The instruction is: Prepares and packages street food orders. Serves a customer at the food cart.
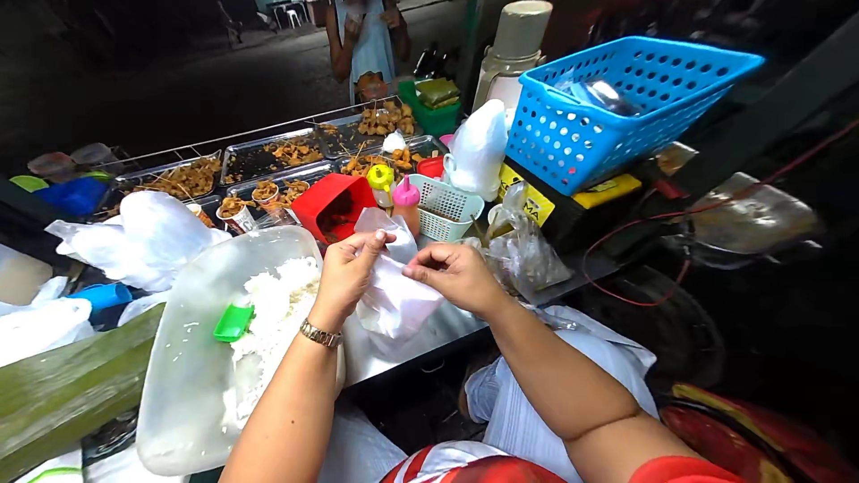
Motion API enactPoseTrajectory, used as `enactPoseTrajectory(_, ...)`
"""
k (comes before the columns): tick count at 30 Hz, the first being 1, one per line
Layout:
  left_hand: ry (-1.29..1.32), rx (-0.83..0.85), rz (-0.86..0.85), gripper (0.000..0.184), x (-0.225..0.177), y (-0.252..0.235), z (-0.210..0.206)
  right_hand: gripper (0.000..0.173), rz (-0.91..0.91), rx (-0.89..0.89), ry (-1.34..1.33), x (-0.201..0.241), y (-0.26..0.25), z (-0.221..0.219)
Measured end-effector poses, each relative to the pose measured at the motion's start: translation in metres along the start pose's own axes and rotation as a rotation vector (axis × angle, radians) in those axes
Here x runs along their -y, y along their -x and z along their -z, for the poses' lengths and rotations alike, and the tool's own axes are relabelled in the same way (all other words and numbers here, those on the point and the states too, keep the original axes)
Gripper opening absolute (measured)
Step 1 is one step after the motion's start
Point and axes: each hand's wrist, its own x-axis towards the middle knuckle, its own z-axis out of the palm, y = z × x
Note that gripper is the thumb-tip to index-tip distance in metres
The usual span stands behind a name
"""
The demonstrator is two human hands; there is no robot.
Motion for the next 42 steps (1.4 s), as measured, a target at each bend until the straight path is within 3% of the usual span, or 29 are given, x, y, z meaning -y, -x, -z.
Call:
enactPoseTrajectory(1,0.049,0.038,0.024,0.014,-0.002,0.001,0.001,0.012,0.015,-0.010,0.021,-0.001,0.000,0.002)
enactPoseTrajectory(4,0.155,0.150,0.088,0.036,-0.007,0.003,0.006,0.015,0.051,-0.077,0.148,-0.004,-0.002,0.006)
enactPoseTrajectory(8,0.100,0.087,0.056,0.013,-0.001,0.001,0.000,0.020,0.148,-0.146,0.316,-0.006,0.000,0.001)
enactPoseTrajectory(11,0.145,0.066,0.020,0.012,0.003,0.002,-0.004,0.023,0.160,-0.167,0.344,-0.006,0.001,-0.001)
enactPoseTrajectory(13,0.237,0.160,-0.016,0.012,0.006,0.003,-0.003,0.022,0.144,-0.178,0.298,-0.006,0.000,0.001)
enactPoseTrajectory(15,0.387,0.321,-0.044,0.006,0.008,0.005,0.001,0.020,0.106,-0.188,0.159,-0.005,-0.002,0.004)
enactPoseTrajectory(17,0.545,0.475,-0.066,0.009,0.007,0.006,0.006,0.019,-0.007,-0.152,-0.279,-0.003,-0.005,0.011)
enactPoseTrajectory(19,0.622,0.485,-0.077,0.007,0.004,0.006,0.010,0.032,-0.127,-0.105,-0.773,0.000,-0.008,0.018)
enactPoseTrajectory(20,0.615,0.447,-0.079,0.011,0.002,0.006,0.014,0.034,-0.150,-0.075,-0.887,-0.001,-0.008,0.021)
enactPoseTrajectory(22,0.548,0.396,-0.090,0.029,-0.002,0.004,0.022,0.029,-0.088,0.014,-0.916,-0.006,-0.010,0.025)
enactPoseTrajectory(24,0.330,0.284,-0.142,0.021,-0.006,0.004,0.027,0.028,-0.030,0.053,-0.734,-0.008,-0.014,0.029)
enactPoseTrajectory(26,-0.093,0.149,-0.215,0.020,-0.006,0.002,0.026,0.030,-0.005,-0.013,-0.406,-0.005,-0.019,0.031)
enactPoseTrajectory(28,-0.330,0.132,-0.102,0.034,-0.005,-0.002,0.020,0.029,-0.026,-0.041,0.013,-0.001,-0.026,0.028)
enactPoseTrajectory(30,-0.283,0.179,0.156,0.050,-0.003,-0.006,0.011,0.033,-0.095,-0.008,0.273,-0.006,-0.037,0.021)
enactPoseTrajectory(32,-0.173,0.129,0.404,0.049,0.005,-0.008,0.003,0.032,-0.232,0.055,0.265,-0.029,-0.045,0.011)
enactPoseTrajectory(34,-0.114,0.109,0.612,0.023,0.016,-0.009,-0.003,0.020,-0.436,0.099,0.182,-0.062,-0.047,-0.005)
enactPoseTrajectory(36,-0.252,0.187,0.759,0.009,0.033,-0.013,-0.006,0.024,-0.681,0.119,0.084,-0.099,-0.043,-0.024)
enactPoseTrajectory(39,-0.500,0.298,0.758,0.012,0.048,-0.019,-0.008,0.024,-0.829,-0.004,-0.148,-0.120,-0.035,-0.040)
enactPoseTrajectory(42,-0.684,0.201,0.584,0.031,0.037,-0.023,0.004,0.029,-0.821,0.037,-0.188,-0.108,-0.038,-0.024)
